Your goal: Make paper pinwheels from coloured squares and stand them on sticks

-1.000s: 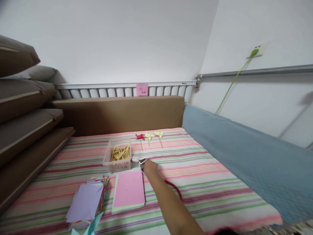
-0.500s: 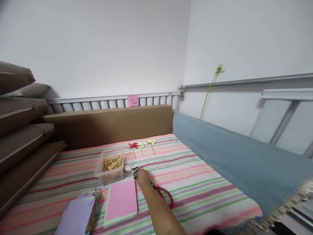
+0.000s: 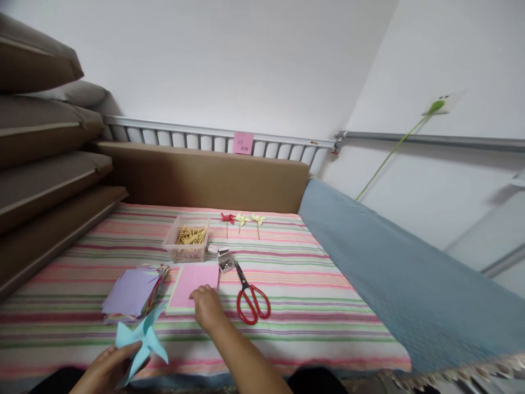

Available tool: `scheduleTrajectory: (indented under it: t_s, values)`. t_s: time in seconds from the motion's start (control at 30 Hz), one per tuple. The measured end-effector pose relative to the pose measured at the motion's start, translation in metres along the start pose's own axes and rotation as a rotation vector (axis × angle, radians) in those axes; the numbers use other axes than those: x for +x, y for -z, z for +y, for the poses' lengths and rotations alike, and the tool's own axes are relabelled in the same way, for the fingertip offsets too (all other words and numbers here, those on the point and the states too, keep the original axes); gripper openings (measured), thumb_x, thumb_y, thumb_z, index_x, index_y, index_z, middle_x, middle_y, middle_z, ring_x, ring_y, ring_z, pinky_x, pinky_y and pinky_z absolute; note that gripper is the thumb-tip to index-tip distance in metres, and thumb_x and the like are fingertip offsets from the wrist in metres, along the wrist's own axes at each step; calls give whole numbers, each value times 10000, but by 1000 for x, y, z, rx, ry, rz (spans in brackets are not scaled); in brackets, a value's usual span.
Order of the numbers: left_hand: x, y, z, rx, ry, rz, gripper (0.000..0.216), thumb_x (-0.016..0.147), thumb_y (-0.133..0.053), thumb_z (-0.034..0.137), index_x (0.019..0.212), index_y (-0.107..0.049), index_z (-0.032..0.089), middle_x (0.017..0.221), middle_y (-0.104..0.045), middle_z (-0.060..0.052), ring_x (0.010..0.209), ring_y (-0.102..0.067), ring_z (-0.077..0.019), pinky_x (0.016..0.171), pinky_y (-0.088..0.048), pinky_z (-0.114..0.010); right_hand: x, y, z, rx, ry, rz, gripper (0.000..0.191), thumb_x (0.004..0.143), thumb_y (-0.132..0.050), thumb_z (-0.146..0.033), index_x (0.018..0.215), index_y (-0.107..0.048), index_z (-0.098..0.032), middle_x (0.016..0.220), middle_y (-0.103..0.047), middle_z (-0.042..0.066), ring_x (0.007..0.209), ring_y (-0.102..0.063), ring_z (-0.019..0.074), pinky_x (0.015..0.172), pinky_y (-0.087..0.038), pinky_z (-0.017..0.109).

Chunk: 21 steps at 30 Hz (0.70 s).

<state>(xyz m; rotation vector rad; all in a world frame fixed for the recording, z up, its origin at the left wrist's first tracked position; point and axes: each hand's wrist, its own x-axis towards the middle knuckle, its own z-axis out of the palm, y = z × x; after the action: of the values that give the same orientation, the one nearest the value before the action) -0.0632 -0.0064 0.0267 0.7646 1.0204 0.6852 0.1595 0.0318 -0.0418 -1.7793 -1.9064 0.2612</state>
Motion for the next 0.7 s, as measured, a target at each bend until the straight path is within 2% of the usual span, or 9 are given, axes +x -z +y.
scheduleTrajectory:
  t_s: [0.1, 0.27, 0.33, 0.5, 0.7]
  values:
    - [-11, 5, -1, -31, -30, -76, 181, 623, -687, 328, 675, -700, 155, 739, -716, -51, 722, -635, -246, 717, -477, -310, 1, -7, -3, 17, 38, -37, 299, 768, -476, -47, 936, -682, -184, 883, -675, 54, 905, -557, 178, 842, -388, 267]
    - [-20, 22, -3, -86, -13, 4, 197, 645, -695, 334, 691, -711, 143, 728, -723, -61, 735, -642, -239, 716, -475, -288, 7, -3, 4, 56, -8, -15, 334, 760, -490, -50, 1026, -640, -186, 989, -648, 52, 960, -552, 175, 870, -390, 259]
    - [-18, 27, -4, -117, -5, 0, 190, 670, -689, 322, 713, -708, 139, 735, -722, -57, 736, -639, -223, 705, -472, -278, 3, 0, 6, 64, -59, 8, 360, 750, -494, -40, 1065, -617, -167, 1021, -635, 63, 955, -563, 166, 861, -401, 244]
    - [-7, 26, -5, -192, -9, 44, 99, 659, -720, 249, 687, -678, 164, 676, -698, -5, 660, -609, -159, 655, -452, -242, -6, 4, 6, 44, -160, 17, 287, 766, -496, -55, 962, -662, -183, 952, -655, 51, 911, -592, 152, 814, -415, 219]
    - [-6, 27, -11, -160, -44, -14, 116, 694, -689, 262, 703, -666, 149, 654, -677, -11, 642, -592, -160, 636, -432, -253, 4, -2, 0, -41, -335, -8, 172, 830, -516, -190, 864, -679, -151, 884, -676, 80, 835, -620, 174, 750, -431, 251]
